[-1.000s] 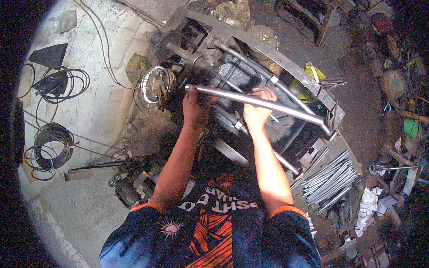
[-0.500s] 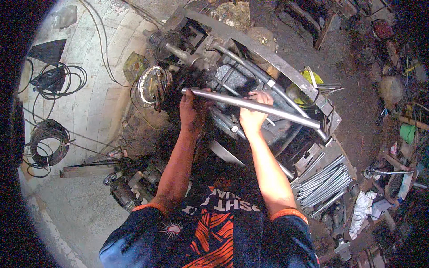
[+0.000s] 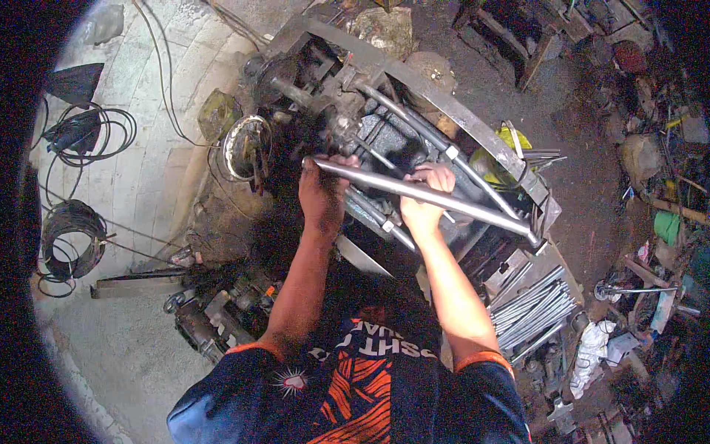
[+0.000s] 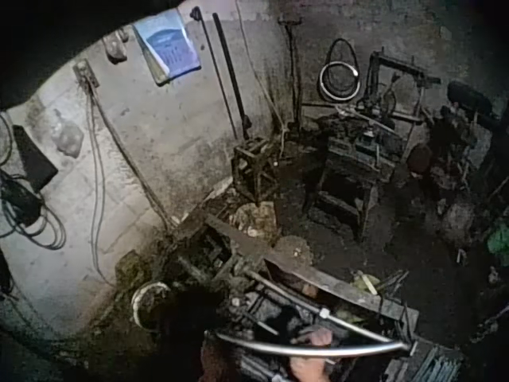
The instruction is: Processing metal rods using a workshop machine to bend or shape them.
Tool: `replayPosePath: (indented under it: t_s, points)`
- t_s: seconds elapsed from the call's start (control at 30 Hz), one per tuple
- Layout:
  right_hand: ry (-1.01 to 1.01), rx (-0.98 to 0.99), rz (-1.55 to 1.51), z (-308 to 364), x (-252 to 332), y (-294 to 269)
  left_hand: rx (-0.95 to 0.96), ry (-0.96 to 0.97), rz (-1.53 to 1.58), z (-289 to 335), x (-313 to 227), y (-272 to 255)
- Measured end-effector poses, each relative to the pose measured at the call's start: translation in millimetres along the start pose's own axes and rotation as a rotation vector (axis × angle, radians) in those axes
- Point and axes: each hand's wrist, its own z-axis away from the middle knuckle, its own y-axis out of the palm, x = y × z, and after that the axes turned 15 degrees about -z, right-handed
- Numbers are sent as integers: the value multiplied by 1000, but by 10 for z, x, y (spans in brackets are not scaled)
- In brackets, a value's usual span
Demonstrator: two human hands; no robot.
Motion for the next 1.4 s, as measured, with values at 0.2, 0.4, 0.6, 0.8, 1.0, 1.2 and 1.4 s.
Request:
replayPosePath:
  t_s: [0.2,0.4,0.6,0.8,1.0,1.2,1.4]
  points:
    - [60,-12,5,73,-51,8,-36,0,157,66,21,84]
    - [80,8,-15,84,-104,31,-27,34,116,33,55,60]
    - [65,8,-5,21,-104,34,-32,43,63,0,39,84]
    - [56,12,10,25,-25,39,-20,73,120,-15,75,31]
    - [76,19,15,75,-43,41,52,77,92,-10,38,0]
    - [64,-6,-20,31,-18,56,35,-15,44,-46,24,-30]
    - [109,-7,4,52,5,22,71,-170,-457,-89,-82,-352]
